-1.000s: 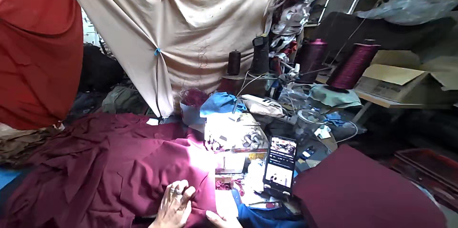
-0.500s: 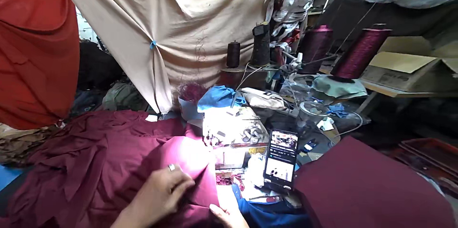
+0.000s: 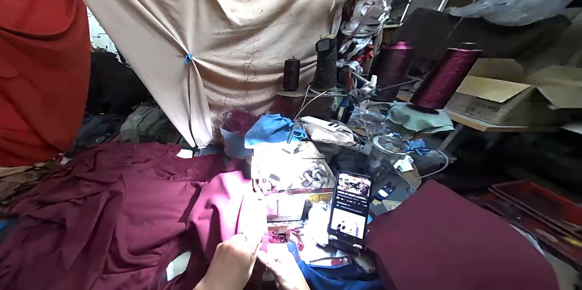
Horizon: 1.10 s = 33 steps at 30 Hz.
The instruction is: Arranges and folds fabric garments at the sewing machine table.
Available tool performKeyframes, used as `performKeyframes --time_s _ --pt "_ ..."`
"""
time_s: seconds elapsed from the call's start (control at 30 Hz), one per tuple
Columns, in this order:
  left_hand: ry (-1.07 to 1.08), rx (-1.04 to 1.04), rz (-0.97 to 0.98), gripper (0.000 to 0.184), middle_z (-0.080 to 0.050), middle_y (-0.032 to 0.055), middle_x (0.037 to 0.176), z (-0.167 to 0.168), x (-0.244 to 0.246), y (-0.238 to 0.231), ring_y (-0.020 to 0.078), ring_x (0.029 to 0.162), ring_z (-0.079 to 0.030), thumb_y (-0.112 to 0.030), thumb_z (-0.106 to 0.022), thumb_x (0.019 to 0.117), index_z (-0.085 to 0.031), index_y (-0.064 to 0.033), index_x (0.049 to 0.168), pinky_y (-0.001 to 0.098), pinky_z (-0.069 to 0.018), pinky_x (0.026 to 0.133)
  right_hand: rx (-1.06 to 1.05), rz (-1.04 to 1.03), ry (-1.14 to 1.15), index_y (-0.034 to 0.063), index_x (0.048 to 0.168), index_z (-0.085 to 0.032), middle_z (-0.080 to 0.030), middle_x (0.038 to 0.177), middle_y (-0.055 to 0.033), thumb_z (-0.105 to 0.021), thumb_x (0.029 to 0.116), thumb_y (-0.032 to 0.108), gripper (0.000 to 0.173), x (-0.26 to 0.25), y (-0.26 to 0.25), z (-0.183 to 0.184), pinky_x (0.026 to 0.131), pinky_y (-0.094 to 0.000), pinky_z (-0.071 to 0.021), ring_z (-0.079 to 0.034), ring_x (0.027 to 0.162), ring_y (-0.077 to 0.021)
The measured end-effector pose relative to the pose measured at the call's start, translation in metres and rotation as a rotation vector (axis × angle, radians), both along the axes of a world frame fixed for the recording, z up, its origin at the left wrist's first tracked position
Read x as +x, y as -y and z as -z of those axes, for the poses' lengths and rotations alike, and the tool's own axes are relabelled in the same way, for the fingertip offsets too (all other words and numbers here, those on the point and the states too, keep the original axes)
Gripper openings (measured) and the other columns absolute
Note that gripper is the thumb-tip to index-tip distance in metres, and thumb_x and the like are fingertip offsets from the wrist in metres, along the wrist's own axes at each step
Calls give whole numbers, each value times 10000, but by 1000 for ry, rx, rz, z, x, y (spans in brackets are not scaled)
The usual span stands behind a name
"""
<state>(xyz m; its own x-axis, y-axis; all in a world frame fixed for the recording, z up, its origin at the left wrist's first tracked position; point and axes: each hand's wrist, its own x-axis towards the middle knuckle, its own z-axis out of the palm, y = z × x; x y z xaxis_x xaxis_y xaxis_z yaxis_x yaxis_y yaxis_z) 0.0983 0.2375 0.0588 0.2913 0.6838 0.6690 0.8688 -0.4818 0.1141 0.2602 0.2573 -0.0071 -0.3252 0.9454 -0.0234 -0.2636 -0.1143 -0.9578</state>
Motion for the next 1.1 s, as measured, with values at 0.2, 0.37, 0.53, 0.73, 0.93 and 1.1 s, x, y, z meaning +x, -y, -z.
performKeyframes --time_s 0.2,0.37,0.53,0.73,0.93,1.1 --pt "94 -126 -41 195 -761 128 933 -18 14 -27 285 845 -760 -111 -633 939 -774 -21 1040 457 -623 718 -5 113 63 31 851 -749 -710 738 24 -646 937 11 136 -9 -18 -29 669 -219 -554 -653 687 -26" --pt "84 -158 -85 211 -756 155 1075 -20 20 -44 320 968 -751 -101 -629 943 -774 -28 1077 477 -620 786 -16 141 33 35 821 -720 -687 710 34 -607 926 -37 170 -14 -25 -31 640 -224 -555 -639 652 -26" --pt "85 -629 -197 379 -670 237 1243 -57 24 -79 377 1187 -643 -278 -518 1035 -709 9 1193 516 -511 1014 -24 161 22 51 808 -698 -637 673 28 -621 964 57 174 -20 -42 -32 562 -232 -502 -583 595 -39" --pt "212 -616 -66 321 -744 132 975 -85 -14 -69 290 987 -698 -358 -641 976 -778 -69 1006 509 -519 933 67 124 155 75 751 -701 -607 631 58 -706 938 155 204 -8 -37 -30 600 -243 -494 -554 581 -21" --pt "95 -210 -60 159 -737 133 798 -19 10 -21 298 749 -747 -150 -681 904 -771 -22 877 480 -614 675 116 56 200 88 804 -744 -613 642 100 -680 947 143 166 4 -14 -25 568 -188 -455 -520 564 36" --pt "54 -267 -121 205 -756 159 923 -21 16 -40 339 848 -751 -172 -638 948 -779 -28 984 516 -607 722 122 115 160 72 770 -723 -639 660 66 -649 948 102 195 -4 -25 -28 618 -222 -510 -592 622 -3"
